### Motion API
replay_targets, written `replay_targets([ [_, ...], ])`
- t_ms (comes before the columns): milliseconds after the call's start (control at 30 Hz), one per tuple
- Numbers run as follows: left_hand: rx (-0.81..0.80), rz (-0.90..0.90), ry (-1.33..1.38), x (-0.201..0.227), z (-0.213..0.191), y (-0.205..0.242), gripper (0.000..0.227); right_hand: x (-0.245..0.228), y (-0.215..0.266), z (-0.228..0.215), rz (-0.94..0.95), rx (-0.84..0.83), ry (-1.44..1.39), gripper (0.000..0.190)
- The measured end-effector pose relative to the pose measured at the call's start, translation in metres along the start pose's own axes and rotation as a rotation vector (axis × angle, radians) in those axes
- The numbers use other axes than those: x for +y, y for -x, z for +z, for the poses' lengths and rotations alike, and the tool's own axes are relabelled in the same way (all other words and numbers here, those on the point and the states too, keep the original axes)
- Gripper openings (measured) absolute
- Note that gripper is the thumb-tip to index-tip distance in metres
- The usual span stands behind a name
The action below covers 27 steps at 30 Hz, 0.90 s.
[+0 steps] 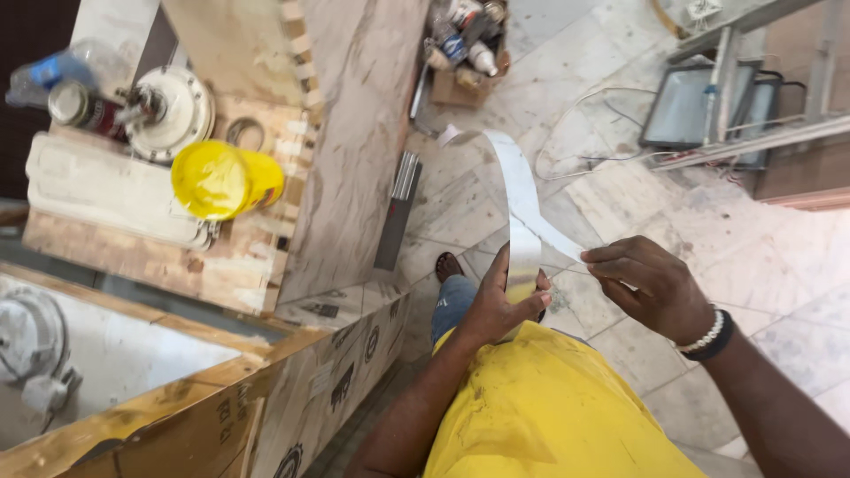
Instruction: The person repeatedly applies a white adhesive to a long, thin strip using a small spatula. They scoop adhesive from a yellow container and spread it along the strip's length, then place the strip on a wooden surface.
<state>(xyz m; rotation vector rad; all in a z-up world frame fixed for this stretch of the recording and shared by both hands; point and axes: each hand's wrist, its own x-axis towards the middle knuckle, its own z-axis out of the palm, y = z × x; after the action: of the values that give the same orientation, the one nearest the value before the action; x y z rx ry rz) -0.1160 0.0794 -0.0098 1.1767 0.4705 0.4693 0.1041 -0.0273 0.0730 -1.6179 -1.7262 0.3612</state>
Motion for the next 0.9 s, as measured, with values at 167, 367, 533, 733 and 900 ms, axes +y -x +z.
replay_targets([
  [167,-0.058,-0.11,0.054,-0.014,0.031,0.001,0.068,0.001,0.04,-0.033,0.056,-0.116,0.026,0.02],
  [367,-0.154,-0.096,-0.042,-0.034,0.043,-0.003,0.076,-0.004,0.095,-0.043,0.184,0.026,-0.056,0.017],
  [533,-0.192,-0.142,-0.05,-0.033,0.049,0.001,0.082,0.017,0.153,-0.015,0.542,0.417,-0.384,0.015],
  [733,-0.221,-0.131,-0.142,-0.028,0.064,0.0,0.08,0.062,0.176,0.035,0.981,0.572,-1.015,0.014],
  [900,-0.202,-0.164,-0.148,-0.025,0.066,0.0,0.088,0.065,0.197,0.029,1.196,0.209,-0.65,0.017],
])
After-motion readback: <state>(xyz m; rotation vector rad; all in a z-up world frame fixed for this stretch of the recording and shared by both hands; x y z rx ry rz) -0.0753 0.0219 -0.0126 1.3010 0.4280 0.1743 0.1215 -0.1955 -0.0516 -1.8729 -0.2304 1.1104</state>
